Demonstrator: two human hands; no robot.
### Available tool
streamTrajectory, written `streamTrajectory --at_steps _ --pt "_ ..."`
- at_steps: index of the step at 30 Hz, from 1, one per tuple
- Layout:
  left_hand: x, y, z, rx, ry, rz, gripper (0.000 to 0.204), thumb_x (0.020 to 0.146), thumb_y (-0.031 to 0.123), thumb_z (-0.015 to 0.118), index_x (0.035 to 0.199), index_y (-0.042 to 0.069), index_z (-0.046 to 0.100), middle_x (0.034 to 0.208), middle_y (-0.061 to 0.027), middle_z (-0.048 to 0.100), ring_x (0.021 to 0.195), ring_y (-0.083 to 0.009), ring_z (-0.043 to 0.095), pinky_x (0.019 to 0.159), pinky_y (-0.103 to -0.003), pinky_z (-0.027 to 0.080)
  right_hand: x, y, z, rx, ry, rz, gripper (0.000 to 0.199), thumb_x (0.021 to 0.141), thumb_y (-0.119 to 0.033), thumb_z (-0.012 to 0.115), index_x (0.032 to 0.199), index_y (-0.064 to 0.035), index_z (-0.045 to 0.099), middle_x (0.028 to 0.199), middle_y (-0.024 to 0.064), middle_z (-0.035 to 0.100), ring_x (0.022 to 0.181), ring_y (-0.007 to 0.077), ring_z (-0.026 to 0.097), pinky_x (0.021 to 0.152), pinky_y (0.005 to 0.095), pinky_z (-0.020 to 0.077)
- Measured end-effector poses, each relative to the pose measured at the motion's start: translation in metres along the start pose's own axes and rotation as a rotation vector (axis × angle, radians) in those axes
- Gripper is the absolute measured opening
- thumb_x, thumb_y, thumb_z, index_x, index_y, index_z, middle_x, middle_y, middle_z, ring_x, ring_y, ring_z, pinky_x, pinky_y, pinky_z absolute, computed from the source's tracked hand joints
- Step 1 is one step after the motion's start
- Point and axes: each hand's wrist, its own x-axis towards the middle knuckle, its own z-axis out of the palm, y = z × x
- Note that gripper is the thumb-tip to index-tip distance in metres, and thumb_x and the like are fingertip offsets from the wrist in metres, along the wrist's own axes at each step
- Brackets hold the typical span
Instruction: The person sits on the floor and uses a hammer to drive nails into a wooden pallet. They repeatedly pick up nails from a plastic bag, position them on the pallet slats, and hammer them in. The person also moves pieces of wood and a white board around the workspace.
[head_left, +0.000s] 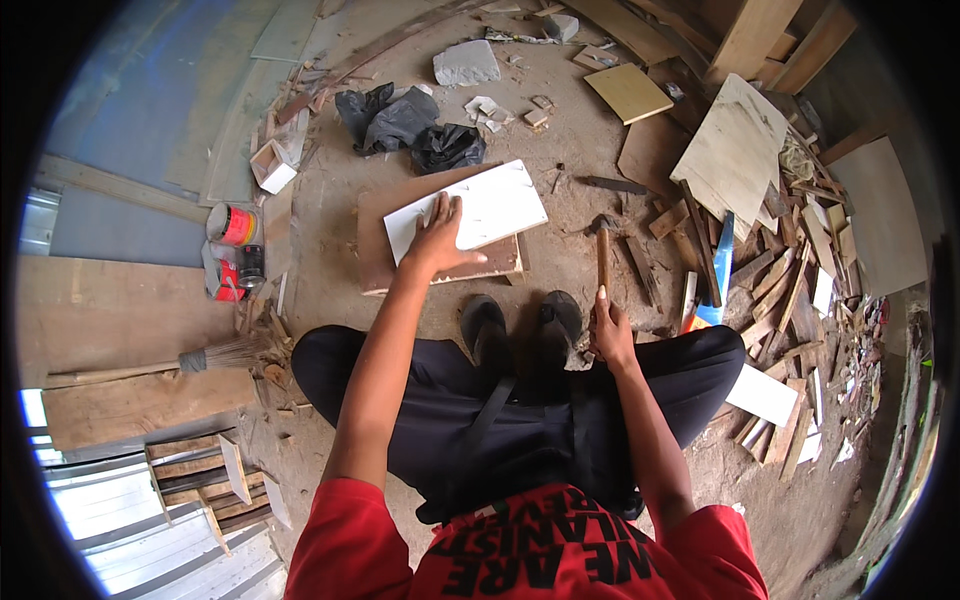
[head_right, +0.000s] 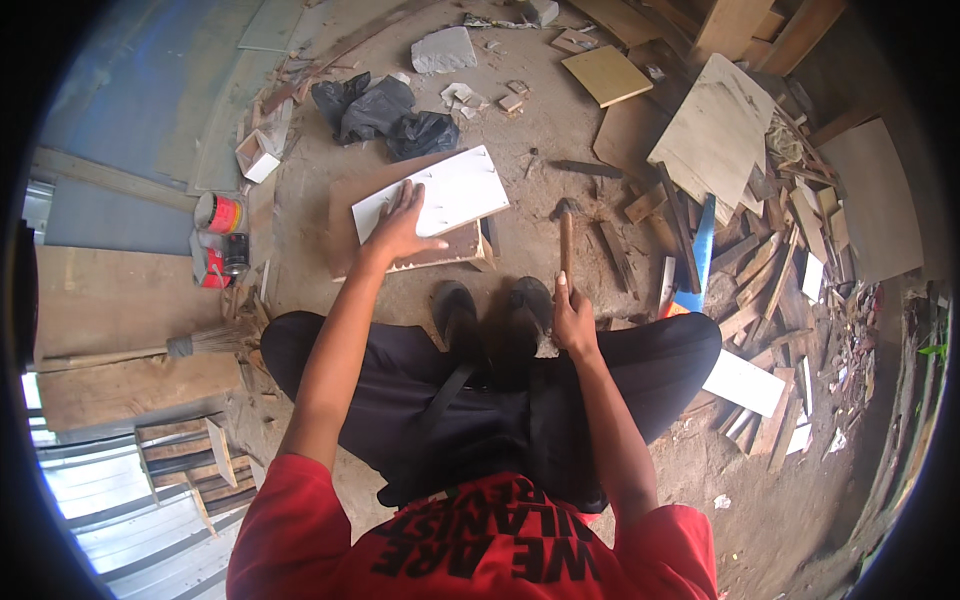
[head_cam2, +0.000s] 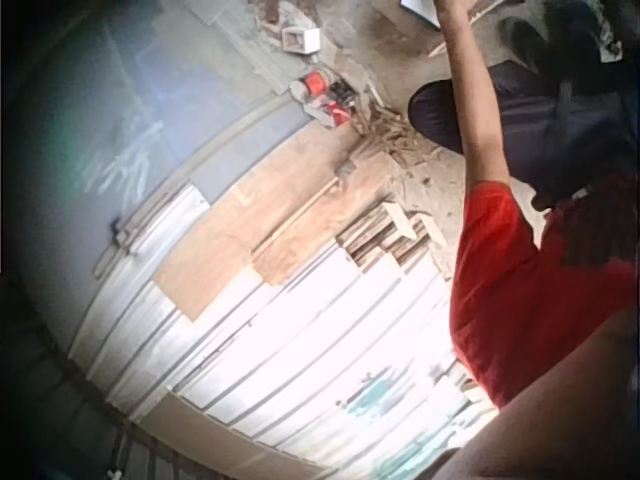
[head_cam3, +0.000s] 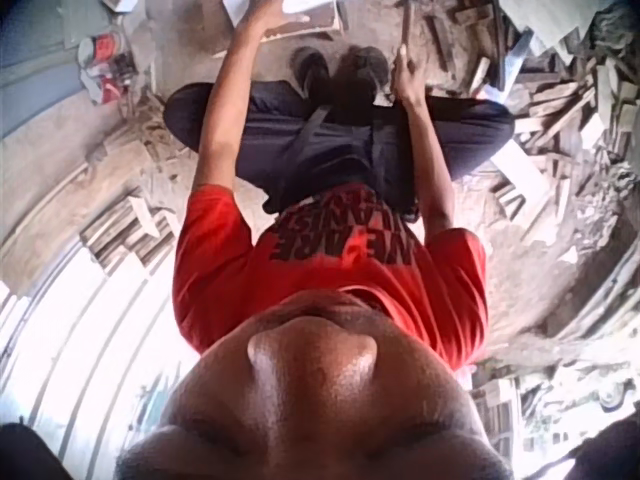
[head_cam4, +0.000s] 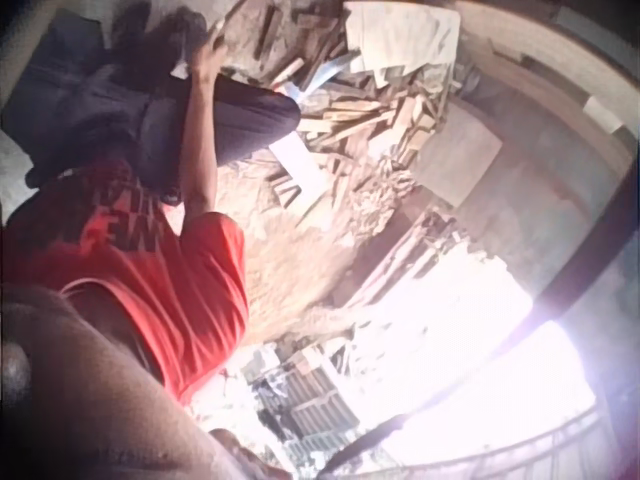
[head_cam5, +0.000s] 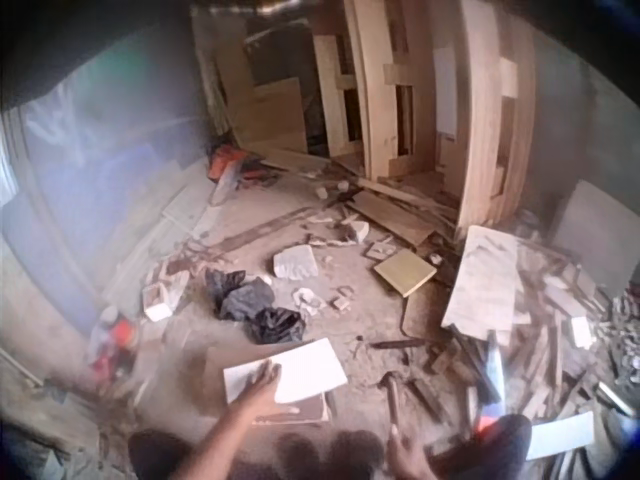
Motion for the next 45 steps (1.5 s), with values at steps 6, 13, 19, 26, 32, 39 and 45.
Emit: streamTrajectory --at_steps 6,13,19,26,32,39,45 --pt "0.015 0.0 0.002 -0.238 0.109 -0.084 0.097 0.084 0.059 0.068 0.149 -0.004 0.032 0.158 -0.0312 0.021 0.149 -0.0404 0.022 0.119 -0.052 0.024 -0.014 0.0 0.01 -0.156 0.008 -0.216 0.05 0.105 -0.049 0.042 0.078 -0.0075 0.049 0.059 -0.0022 0.044 0.045 0.0071 0.041 0.041 0.0268 0.0321" --pt "0.052 0.025 0.048 -0.399 0.804 -0.095 0.051 0.103 0.039 0.045 0.129 -0.005 0.053 0.134 -0.0253 0.054 0.13 -0.0398 0.047 0.113 -0.051 0.032 -0.006 0.023 -0.005 -0.178 -0.018 -0.153 0.053 0.104 -0.051 0.043 0.08 -0.0048 0.052 0.06 0.0003 0.045 0.053 0.0096 0.042 0.048 0.0302 0.035" --pt "0.058 0.026 0.062 -0.241 0.82 -0.186 0.054 0.104 0.04 0.042 0.135 -0.003 0.052 0.144 -0.021 0.048 0.139 -0.0351 0.039 0.118 -0.05 0.025 -0.012 0.004 -0.009 -0.095 -0.048 -0.062 0.051 0.105 -0.05 0.043 0.078 -0.007 0.049 0.06 -0.0028 0.043 0.05 0.0073 0.04 0.045 0.0282 0.0325" --pt "0.027 0.027 0.06 -0.255 0.775 -0.104 0.05 0.102 0.037 0.048 0.137 0.002 0.053 0.144 -0.0165 0.049 0.138 -0.0325 0.041 0.119 -0.049 0.026 -0.01 0.006 0.004 -0.088 -0.017 -0.166 0.048 0.105 -0.052 0.04 0.078 -0.0127 0.044 0.058 -0.006 0.035 0.043 0.0045 0.031 0.037 0.0247 0.0253" --pt "0.011 0.02 0.056 -0.33 0.796 -0.085 0.042 0.103 0.032 0.046 0.13 0.003 0.06 0.138 -0.0162 0.056 0.133 -0.0335 0.047 0.116 -0.049 0.029 -0.034 -0.037 0.027 -0.053 -0.159 -0.147 0.048 0.107 -0.049 0.036 0.083 -0.0095 0.046 0.058 -0.005 0.037 0.042 0.0049 0.032 0.037 0.024 0.027" --pt "0.013 0.022 0.058 -0.308 0.855 -0.058 0.038 0.103 0.03 0.046 0.122 0.004 0.066 0.135 -0.0169 0.058 0.13 -0.0349 0.05 0.114 -0.05 0.031 -0.03 -0.063 0.053 -0.039 -0.157 -0.182 0.052 0.108 -0.045 0.035 0.078 -0.0045 0.049 0.059 -0.0013 0.044 0.05 0.0072 0.043 0.046 0.0268 0.0363" --pt "0.009 0.026 0.056 -0.285 0.858 -0.063 0.037 0.103 0.029 0.046 0.121 0.004 0.066 0.132 -0.0172 0.059 0.128 -0.0361 0.05 0.113 -0.05 0.032 -0.022 -0.061 0.053 -0.085 -0.174 -0.115 0.049 0.108 -0.047 0.035 0.082 -0.0072 0.047 0.058 -0.0032 0.041 0.044 0.0064 0.038 0.039 0.0247 0.0321"
